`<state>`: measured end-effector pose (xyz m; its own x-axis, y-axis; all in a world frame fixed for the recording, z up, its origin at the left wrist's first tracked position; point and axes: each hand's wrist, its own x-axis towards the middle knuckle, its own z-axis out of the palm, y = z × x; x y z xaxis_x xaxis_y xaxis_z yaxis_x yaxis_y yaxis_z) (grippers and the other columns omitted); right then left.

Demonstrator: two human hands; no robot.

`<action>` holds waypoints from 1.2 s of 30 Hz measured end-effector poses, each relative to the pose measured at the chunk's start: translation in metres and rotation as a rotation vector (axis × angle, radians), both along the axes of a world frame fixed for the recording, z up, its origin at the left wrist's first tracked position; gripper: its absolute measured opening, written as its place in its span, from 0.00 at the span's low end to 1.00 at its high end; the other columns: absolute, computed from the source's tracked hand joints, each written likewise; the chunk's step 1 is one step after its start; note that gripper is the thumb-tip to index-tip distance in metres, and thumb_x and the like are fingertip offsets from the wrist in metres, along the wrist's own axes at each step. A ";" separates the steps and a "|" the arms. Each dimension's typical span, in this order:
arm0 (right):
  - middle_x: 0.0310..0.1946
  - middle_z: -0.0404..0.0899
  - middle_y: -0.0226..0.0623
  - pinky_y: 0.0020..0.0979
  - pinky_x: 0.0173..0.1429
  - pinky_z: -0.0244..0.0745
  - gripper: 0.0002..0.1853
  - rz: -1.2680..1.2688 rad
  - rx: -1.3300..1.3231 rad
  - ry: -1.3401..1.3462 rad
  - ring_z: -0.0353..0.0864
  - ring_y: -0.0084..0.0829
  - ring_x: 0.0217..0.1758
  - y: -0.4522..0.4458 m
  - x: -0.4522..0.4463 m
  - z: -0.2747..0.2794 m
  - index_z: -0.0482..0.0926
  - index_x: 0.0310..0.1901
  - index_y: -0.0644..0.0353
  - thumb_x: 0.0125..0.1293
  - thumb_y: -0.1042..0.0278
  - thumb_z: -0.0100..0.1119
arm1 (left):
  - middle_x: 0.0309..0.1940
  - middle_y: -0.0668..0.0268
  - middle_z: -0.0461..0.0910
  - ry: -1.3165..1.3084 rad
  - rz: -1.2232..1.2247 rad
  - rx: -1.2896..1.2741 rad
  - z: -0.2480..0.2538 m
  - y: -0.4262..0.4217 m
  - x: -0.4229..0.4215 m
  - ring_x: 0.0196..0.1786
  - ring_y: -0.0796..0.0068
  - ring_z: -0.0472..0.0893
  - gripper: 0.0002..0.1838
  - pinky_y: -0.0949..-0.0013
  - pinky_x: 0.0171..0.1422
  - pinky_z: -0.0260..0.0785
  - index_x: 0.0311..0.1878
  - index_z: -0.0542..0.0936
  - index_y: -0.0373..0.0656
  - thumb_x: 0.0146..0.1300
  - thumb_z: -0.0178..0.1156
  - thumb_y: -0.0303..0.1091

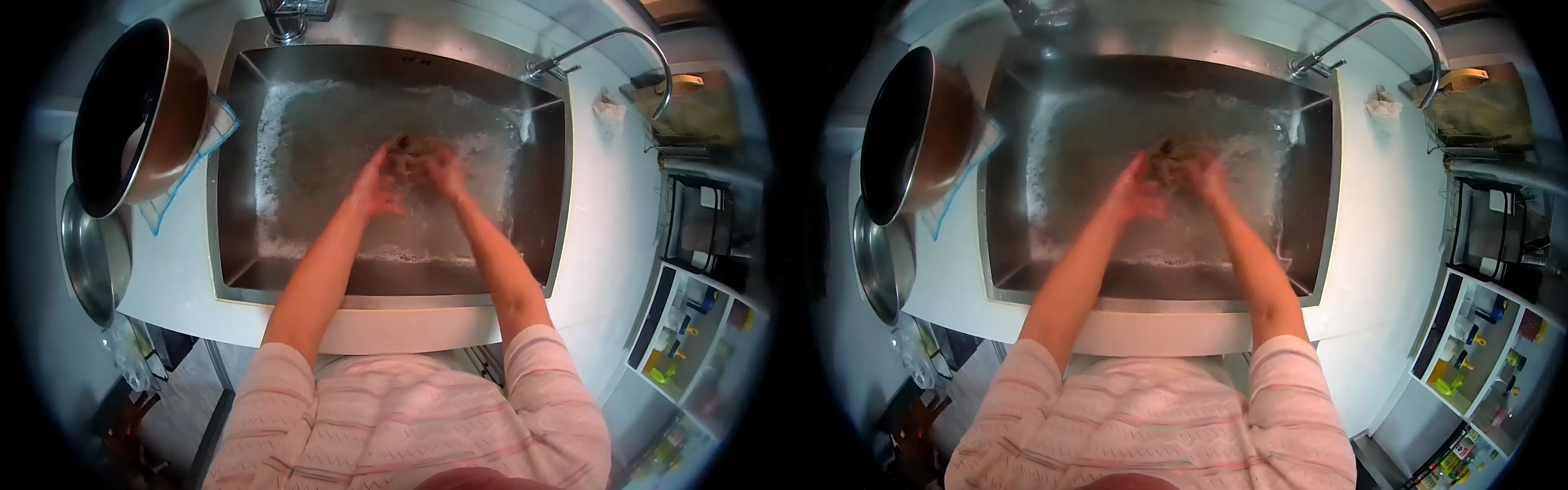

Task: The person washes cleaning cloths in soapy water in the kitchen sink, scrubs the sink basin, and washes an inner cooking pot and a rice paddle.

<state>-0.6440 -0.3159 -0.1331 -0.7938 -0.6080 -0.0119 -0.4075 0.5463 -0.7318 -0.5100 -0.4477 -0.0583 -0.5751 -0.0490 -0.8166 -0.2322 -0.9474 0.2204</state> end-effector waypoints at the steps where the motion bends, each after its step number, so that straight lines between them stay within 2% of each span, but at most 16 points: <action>1: 0.39 0.77 0.46 0.38 0.42 0.73 0.16 0.179 -0.005 -0.104 0.77 0.47 0.39 -0.022 0.026 0.045 0.75 0.44 0.57 0.55 0.59 0.55 | 0.55 0.53 0.66 0.111 0.002 0.076 -0.006 -0.001 0.003 0.54 0.53 0.67 0.33 0.43 0.53 0.61 0.62 0.61 0.54 0.56 0.49 0.60; 2: 0.39 0.76 0.47 0.40 0.42 0.72 0.13 0.192 -0.013 -0.260 0.76 0.49 0.38 -0.038 0.056 0.071 0.78 0.37 0.54 0.52 0.58 0.56 | 0.53 0.53 0.68 0.216 0.005 0.154 -0.012 -0.004 0.009 0.53 0.54 0.68 0.33 0.46 0.54 0.61 0.62 0.60 0.54 0.56 0.48 0.60; 5: 0.35 0.75 0.43 0.38 0.39 0.73 0.11 0.428 0.016 0.114 0.77 0.46 0.36 -0.050 0.120 0.121 0.78 0.32 0.52 0.49 0.57 0.58 | 0.46 0.51 0.73 0.374 0.109 0.121 -0.030 -0.006 0.028 0.42 0.55 0.74 0.26 0.57 0.47 0.67 0.58 0.64 0.53 0.60 0.46 0.56; 8: 0.28 0.76 0.37 0.37 0.34 0.72 0.07 0.426 -0.078 0.506 0.77 0.41 0.29 -0.060 0.124 0.098 0.78 0.29 0.52 0.49 0.61 0.59 | 0.35 0.58 0.76 0.404 -0.111 -0.741 -0.081 0.001 0.027 0.34 0.65 0.76 0.11 0.67 0.37 0.70 0.41 0.72 0.46 0.60 0.50 0.41; 10: 0.29 0.77 0.39 0.35 0.37 0.72 0.10 0.158 0.000 -0.138 0.78 0.40 0.32 -0.067 0.072 0.056 0.79 0.32 0.56 0.51 0.60 0.57 | 0.32 0.60 0.77 0.346 -0.133 -0.818 -0.074 0.004 0.023 0.33 0.67 0.76 0.08 0.67 0.36 0.70 0.36 0.74 0.42 0.58 0.50 0.36; 13: 0.32 0.78 0.43 0.32 0.41 0.72 0.16 0.035 0.231 -0.411 0.78 0.35 0.38 -0.052 0.019 0.055 0.78 0.39 0.62 0.56 0.57 0.55 | 0.32 0.59 0.77 0.122 0.117 -0.268 -0.008 0.005 -0.004 0.32 0.65 0.76 0.09 0.65 0.34 0.69 0.35 0.77 0.39 0.57 0.51 0.33; 15: 0.34 0.78 0.42 0.32 0.43 0.72 0.18 0.005 0.084 -0.364 0.78 0.32 0.40 -0.017 -0.014 0.038 0.76 0.43 0.64 0.57 0.59 0.56 | 0.36 0.59 0.76 0.069 0.258 -0.308 -0.008 0.014 -0.005 0.36 0.63 0.77 0.13 0.62 0.36 0.69 0.41 0.77 0.38 0.57 0.51 0.35; 18: 0.46 0.74 0.47 0.33 0.44 0.73 0.24 -0.363 -0.044 -0.527 0.77 0.36 0.41 0.040 -0.067 0.040 0.69 0.49 0.70 0.56 0.60 0.58 | 0.45 0.64 0.73 -0.074 0.016 -0.213 -0.020 -0.015 0.014 0.43 0.67 0.75 0.17 0.55 0.50 0.67 0.47 0.72 0.44 0.59 0.51 0.43; 21: 0.43 0.76 0.46 0.33 0.44 0.73 0.23 -0.195 0.103 -0.451 0.78 0.36 0.42 0.017 -0.036 0.014 0.70 0.47 0.70 0.56 0.60 0.57 | 0.45 0.62 0.73 -0.192 0.003 -0.064 -0.012 -0.003 0.001 0.43 0.64 0.74 0.20 0.52 0.51 0.66 0.48 0.72 0.45 0.58 0.52 0.48; 22: 0.38 0.78 0.46 0.36 0.43 0.73 0.20 -0.178 -0.057 -0.787 0.78 0.38 0.40 0.008 -0.026 0.038 0.73 0.45 0.67 0.55 0.60 0.56 | 0.46 0.61 0.72 -0.152 0.038 -0.014 -0.005 -0.003 0.002 0.45 0.63 0.74 0.22 0.55 0.53 0.65 0.52 0.69 0.43 0.59 0.51 0.47; 23: 0.33 0.79 0.46 0.36 0.41 0.72 0.17 0.154 0.013 -0.225 0.79 0.41 0.37 -0.029 0.040 0.036 0.76 0.40 0.64 0.54 0.60 0.56 | 0.48 0.60 0.72 -0.113 0.074 0.036 0.004 -0.004 0.006 0.48 0.61 0.73 0.24 0.58 0.55 0.65 0.55 0.66 0.42 0.60 0.50 0.46; 26: 0.31 0.79 0.39 0.34 0.40 0.73 0.12 0.258 -0.030 -0.222 0.79 0.38 0.37 -0.055 0.092 0.113 0.78 0.34 0.56 0.51 0.58 0.59 | 0.49 0.60 0.71 0.112 0.108 0.002 -0.060 -0.016 0.026 0.51 0.61 0.72 0.23 0.59 0.58 0.64 0.58 0.64 0.40 0.63 0.46 0.44; 29: 0.31 0.79 0.41 0.38 0.40 0.72 0.13 0.343 -0.083 -0.006 0.78 0.39 0.37 -0.055 0.089 0.079 0.78 0.32 0.55 0.52 0.56 0.58 | 0.43 0.63 0.74 0.319 -0.024 -0.657 -0.027 -0.008 0.036 0.46 0.66 0.74 0.17 0.62 0.53 0.67 0.51 0.69 0.40 0.62 0.44 0.36; 31: 0.31 0.78 0.42 0.39 0.42 0.71 0.12 0.171 -0.062 -0.038 0.77 0.39 0.37 -0.067 0.061 0.074 0.78 0.31 0.55 0.52 0.56 0.59 | 0.39 0.66 0.76 0.040 0.410 -0.063 0.048 0.005 0.002 0.40 0.70 0.76 0.11 0.66 0.44 0.70 0.43 0.75 0.39 0.57 0.50 0.30; 34: 0.41 0.78 0.39 0.36 0.46 0.70 0.14 0.072 0.075 -0.122 0.76 0.41 0.43 -0.043 -0.009 0.073 0.80 0.34 0.56 0.51 0.55 0.58 | 0.39 0.64 0.76 0.128 0.253 -0.540 0.008 -0.004 -0.007 0.40 0.70 0.76 0.14 0.68 0.43 0.70 0.44 0.75 0.39 0.53 0.53 0.26; 36: 0.41 0.78 0.38 0.35 0.45 0.71 0.13 0.306 -0.037 0.260 0.75 0.39 0.44 -0.007 -0.034 0.095 0.81 0.34 0.57 0.53 0.57 0.58 | 0.38 0.64 0.77 0.070 0.064 -0.760 -0.009 -0.013 0.002 0.39 0.71 0.75 0.15 0.68 0.42 0.68 0.43 0.76 0.39 0.48 0.55 0.25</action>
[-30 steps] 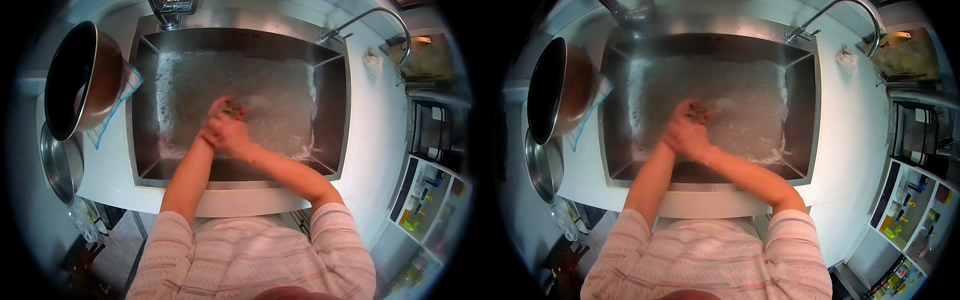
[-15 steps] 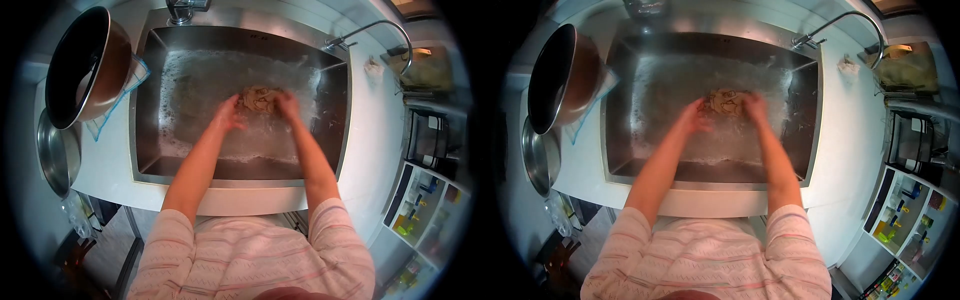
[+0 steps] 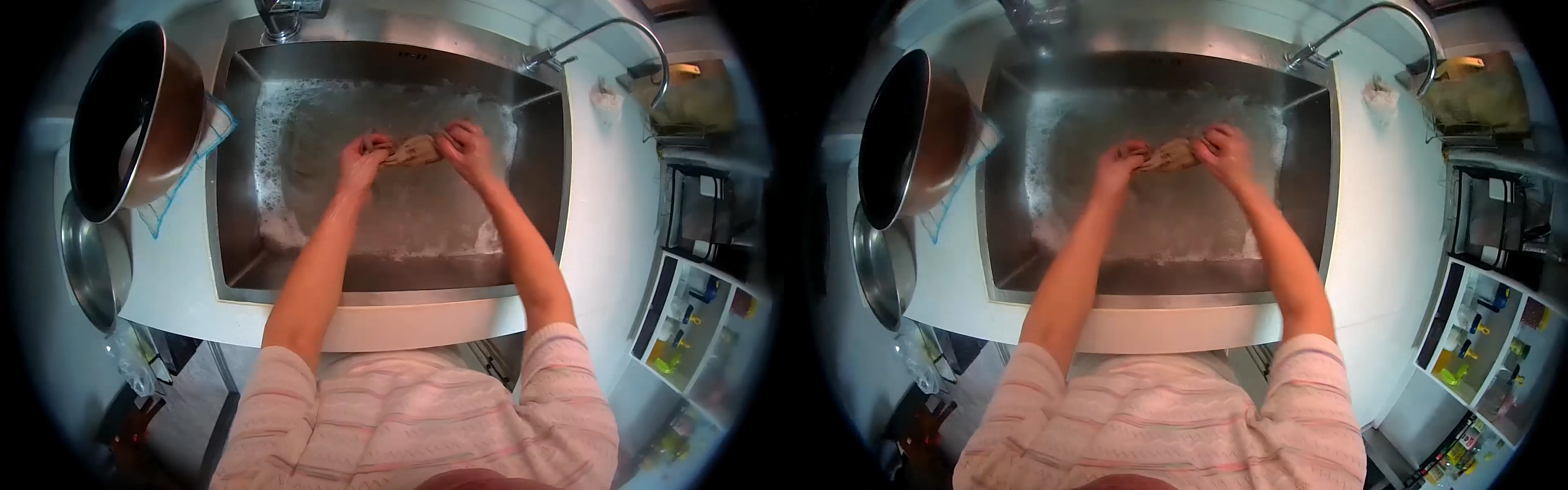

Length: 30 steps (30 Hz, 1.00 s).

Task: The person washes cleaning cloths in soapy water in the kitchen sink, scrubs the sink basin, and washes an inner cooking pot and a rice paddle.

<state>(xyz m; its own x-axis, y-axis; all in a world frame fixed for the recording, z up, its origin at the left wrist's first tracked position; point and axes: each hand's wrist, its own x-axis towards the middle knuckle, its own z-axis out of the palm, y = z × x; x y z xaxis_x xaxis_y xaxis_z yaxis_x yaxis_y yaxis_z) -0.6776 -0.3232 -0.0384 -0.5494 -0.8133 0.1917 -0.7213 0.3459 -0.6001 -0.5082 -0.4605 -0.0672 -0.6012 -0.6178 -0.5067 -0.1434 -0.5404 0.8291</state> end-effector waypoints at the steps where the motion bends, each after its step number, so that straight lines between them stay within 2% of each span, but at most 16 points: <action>1: 0.41 0.78 0.39 0.35 0.45 0.71 0.13 0.087 0.059 0.078 0.75 0.40 0.43 0.021 -0.005 0.006 0.80 0.36 0.58 0.53 0.59 0.58 | 0.37 0.64 0.77 -0.069 -0.070 -0.116 -0.008 -0.006 0.006 0.38 0.72 0.75 0.16 0.68 0.42 0.67 0.42 0.77 0.39 0.46 0.56 0.24; 2: 0.40 0.78 0.40 0.36 0.45 0.71 0.13 0.176 0.113 0.153 0.75 0.40 0.43 0.039 -0.011 0.011 0.80 0.37 0.58 0.53 0.60 0.58 | 0.37 0.63 0.77 -0.123 -0.122 -0.101 -0.021 -0.008 0.011 0.38 0.72 0.75 0.16 0.68 0.42 0.67 0.43 0.77 0.40 0.47 0.57 0.26; 4: 0.41 0.77 0.40 0.34 0.46 0.71 0.17 -0.280 0.071 -0.656 0.75 0.37 0.42 0.072 -0.030 -0.023 0.78 0.43 0.59 0.53 0.60 0.60 | 0.39 0.62 0.77 -0.224 -0.240 -0.079 -0.043 -0.010 0.014 0.38 0.71 0.75 0.18 0.68 0.42 0.67 0.46 0.76 0.42 0.49 0.59 0.30; 7: 0.39 0.78 0.38 0.31 0.45 0.70 0.20 -0.577 0.049 -0.606 0.76 0.31 0.42 0.055 -0.019 -0.072 0.75 0.46 0.61 0.54 0.60 0.60 | 0.45 0.60 0.75 -0.311 -0.054 0.297 -0.002 0.008 0.003 0.43 0.66 0.75 0.25 0.64 0.47 0.68 0.52 0.72 0.43 0.51 0.61 0.42; 10: 0.38 0.79 0.39 0.31 0.43 0.72 0.14 -0.173 -0.028 -0.775 0.76 0.29 0.38 -0.014 0.056 -0.045 0.77 0.42 0.61 0.59 0.62 0.54 | 0.51 0.60 0.69 -0.183 -0.021 0.703 0.015 0.010 0.002 0.51 0.62 0.71 0.28 0.58 0.48 0.70 0.53 0.70 0.39 0.57 0.55 0.51; 12: 0.35 0.78 0.42 0.34 0.43 0.72 0.12 -0.139 0.154 -0.540 0.78 0.40 0.39 -0.044 0.099 -0.012 0.78 0.40 0.56 0.53 0.63 0.57 | 0.52 0.61 0.69 0.009 -0.021 0.815 -0.035 -0.004 0.008 0.52 0.60 0.70 0.25 0.55 0.48 0.69 0.52 0.71 0.43 0.58 0.53 0.52; 13: 0.35 0.78 0.42 0.34 0.43 0.72 0.12 -0.009 0.031 -0.444 0.77 0.41 0.40 -0.046 0.124 0.006 0.78 0.39 0.55 0.52 0.63 0.58 | 0.52 0.61 0.68 0.110 -0.010 0.874 -0.053 -0.007 0.011 0.52 0.59 0.70 0.24 0.53 0.48 0.69 0.51 0.71 0.44 0.59 0.52 0.52; 16: 0.38 0.77 0.43 0.38 0.44 0.72 0.14 0.101 -0.171 -0.051 0.75 0.42 0.44 -0.049 0.143 0.011 0.78 0.37 0.54 0.50 0.59 0.58 | 0.45 0.62 0.73 0.451 0.040 0.608 -0.029 0.017 0.035 0.47 0.61 0.73 0.21 0.57 0.48 0.68 0.49 0.73 0.46 0.60 0.50 0.51; 17: 0.39 0.76 0.44 0.41 0.44 0.71 0.15 0.095 -0.215 0.098 0.75 0.42 0.45 -0.051 0.144 0.009 0.78 0.37 0.55 0.49 0.57 0.58 | 0.44 0.62 0.73 0.309 0.071 0.653 -0.015 0.016 0.025 0.46 0.62 0.74 0.20 0.58 0.48 0.68 0.48 0.73 0.45 0.61 0.49 0.49; 18: 0.34 0.77 0.43 0.37 0.42 0.72 0.10 0.018 -0.079 -0.196 0.76 0.44 0.37 -0.054 0.124 -0.003 0.78 0.35 0.54 0.51 0.64 0.56 | 0.43 0.61 0.74 0.168 0.106 0.695 0.005 0.018 0.008 0.45 0.62 0.74 0.19 0.59 0.48 0.68 0.48 0.73 0.44 0.61 0.49 0.46; 20: 0.35 0.78 0.46 0.39 0.42 0.72 0.14 -0.267 0.087 -0.912 0.77 0.43 0.39 -0.047 0.066 -0.028 0.77 0.37 0.59 0.55 0.57 0.55 | 0.44 0.58 0.73 -0.090 -0.033 0.593 0.038 0.021 -0.007 0.45 0.62 0.74 0.16 0.57 0.47 0.69 0.48 0.72 0.41 0.63 0.48 0.41; 22: 0.35 0.78 0.50 0.39 0.40 0.72 0.19 -0.271 0.304 -0.248 0.79 0.45 0.34 -0.024 0.026 -0.084 0.76 0.41 0.65 0.58 0.55 0.53 | 0.46 0.57 0.72 0.043 0.129 0.615 0.006 0.025 -0.013 0.43 0.62 0.75 0.16 0.58 0.43 0.72 0.48 0.71 0.38 0.62 0.48 0.39; 24: 0.35 0.78 0.49 0.40 0.41 0.72 0.20 -0.495 0.209 -0.490 0.78 0.44 0.37 0.003 0.000 -0.032 0.74 0.44 0.66 0.58 0.56 0.54 | 0.47 0.56 0.71 0.056 0.201 0.655 -0.018 0.025 -0.012 0.43 0.62 0.75 0.17 0.58 0.42 0.73 0.48 0.70 0.36 0.62 0.49 0.39; 26: 0.33 0.78 0.46 0.40 0.42 0.72 0.21 -0.649 0.181 -0.210 0.78 0.43 0.39 0.047 -0.039 -0.060 0.73 0.45 0.66 0.57 0.57 0.55 | 0.46 0.57 0.71 -0.059 0.165 0.670 -0.028 0.007 0.004 0.44 0.62 0.74 0.18 0.56 0.45 0.72 0.48 0.70 0.37 0.63 0.48 0.41; 29: 0.35 0.78 0.46 0.39 0.44 0.71 0.21 -0.587 0.121 -0.732 0.77 0.43 0.42 0.028 0.003 -0.081 0.73 0.45 0.68 0.55 0.58 0.57 | 0.44 0.57 0.71 -0.254 -0.049 0.598 -0.008 0.009 -0.001 0.41 0.61 0.74 0.20 0.58 0.45 0.71 0.50 0.69 0.39 0.63 0.49 0.44; 30: 0.36 0.78 0.47 0.38 0.42 0.72 0.21 -0.517 0.111 -0.322 0.77 0.45 0.39 0.013 0.038 -0.108 0.73 0.44 0.66 0.54 0.57 0.57 | 0.43 0.58 0.71 -0.202 -0.012 0.669 -0.004 0.011 -0.002 0.40 0.61 0.74 0.20 0.58 0.45 0.71 0.50 0.69 0.41 0.62 0.49 0.45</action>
